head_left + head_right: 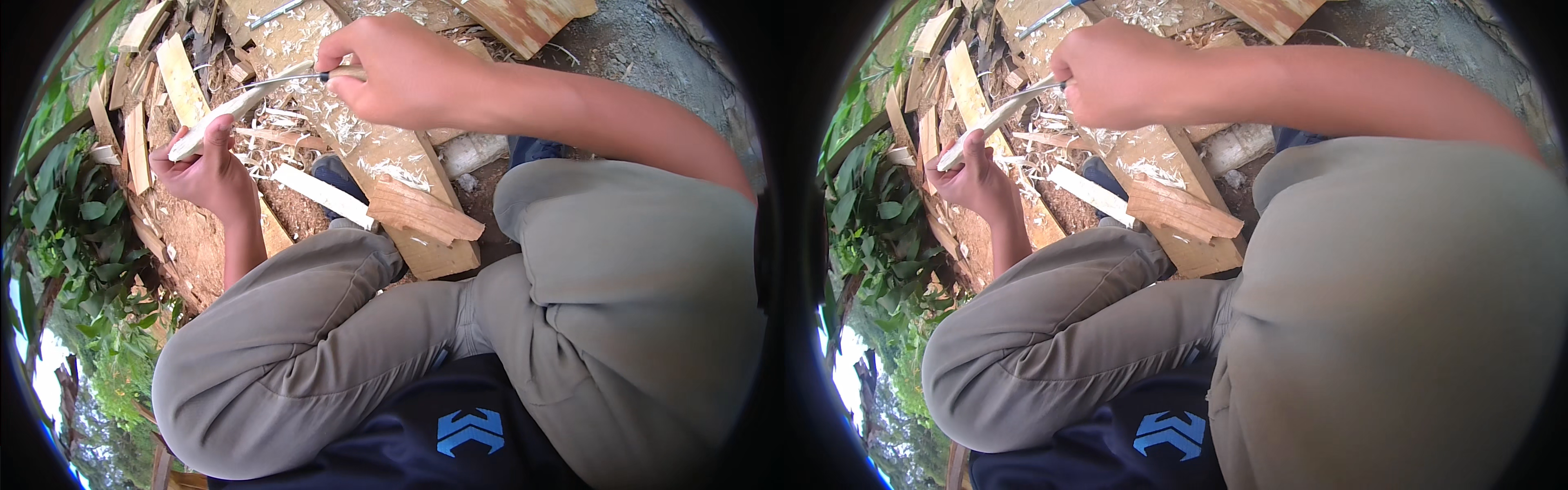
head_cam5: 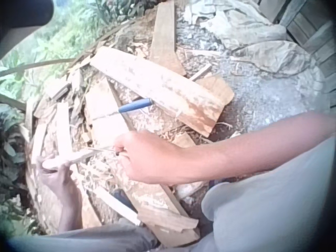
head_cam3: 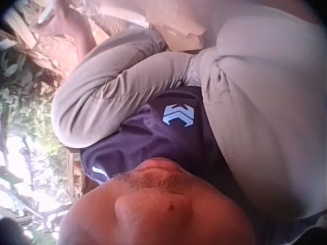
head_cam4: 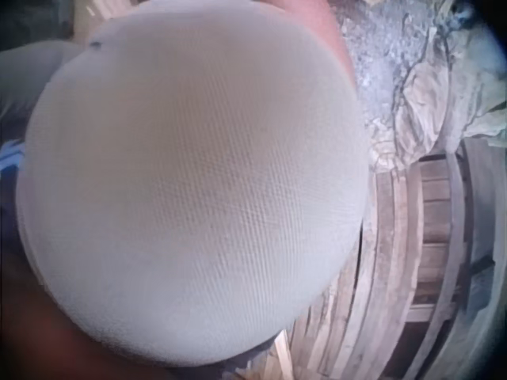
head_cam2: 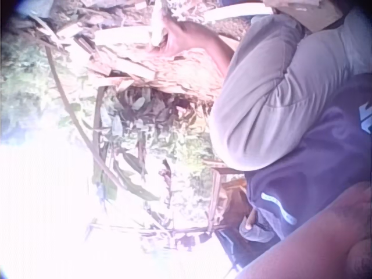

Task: The person sits cross-legged on the ground and uses a curved carving knife to shape a piece of light-colored wood. They hold the wood in their left hand and carefully shave off thin curls of wood with the knife in their right hand.

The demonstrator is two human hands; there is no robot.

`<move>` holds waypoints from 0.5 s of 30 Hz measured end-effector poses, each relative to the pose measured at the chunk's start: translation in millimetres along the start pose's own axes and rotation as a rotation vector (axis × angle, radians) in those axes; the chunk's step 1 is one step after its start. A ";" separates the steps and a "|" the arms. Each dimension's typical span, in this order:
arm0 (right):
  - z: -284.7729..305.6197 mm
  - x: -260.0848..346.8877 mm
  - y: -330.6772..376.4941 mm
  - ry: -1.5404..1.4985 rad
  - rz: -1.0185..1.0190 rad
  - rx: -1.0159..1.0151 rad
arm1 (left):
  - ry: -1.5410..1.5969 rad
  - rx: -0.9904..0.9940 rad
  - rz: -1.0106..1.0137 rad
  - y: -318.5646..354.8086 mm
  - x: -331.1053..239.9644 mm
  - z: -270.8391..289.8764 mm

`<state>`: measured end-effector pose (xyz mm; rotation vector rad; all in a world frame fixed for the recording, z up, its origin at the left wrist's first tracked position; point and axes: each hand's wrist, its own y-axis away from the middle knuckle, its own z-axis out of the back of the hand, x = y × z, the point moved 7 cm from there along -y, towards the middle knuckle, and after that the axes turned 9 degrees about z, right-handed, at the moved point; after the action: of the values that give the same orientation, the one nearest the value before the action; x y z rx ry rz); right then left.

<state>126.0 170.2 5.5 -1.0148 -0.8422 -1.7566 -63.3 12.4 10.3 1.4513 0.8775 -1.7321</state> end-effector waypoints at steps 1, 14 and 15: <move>-0.1 12.3 3.3 -0.014 0.037 -0.016 | 0.013 0.003 -0.003 0.3 0.7 -0.9; -1.9 -3.0 9.8 0.018 0.080 -0.138 | -0.033 -0.034 0.022 2.1 -2.1 -1.1; -4.8 -7.5 10.5 0.022 0.031 -0.102 | -0.033 -0.029 0.022 4.2 -0.9 -1.0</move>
<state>136.3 165.1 -2.2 -1.0677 -0.7253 -1.7959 -59.2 11.2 10.8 1.4052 0.8628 -1.7156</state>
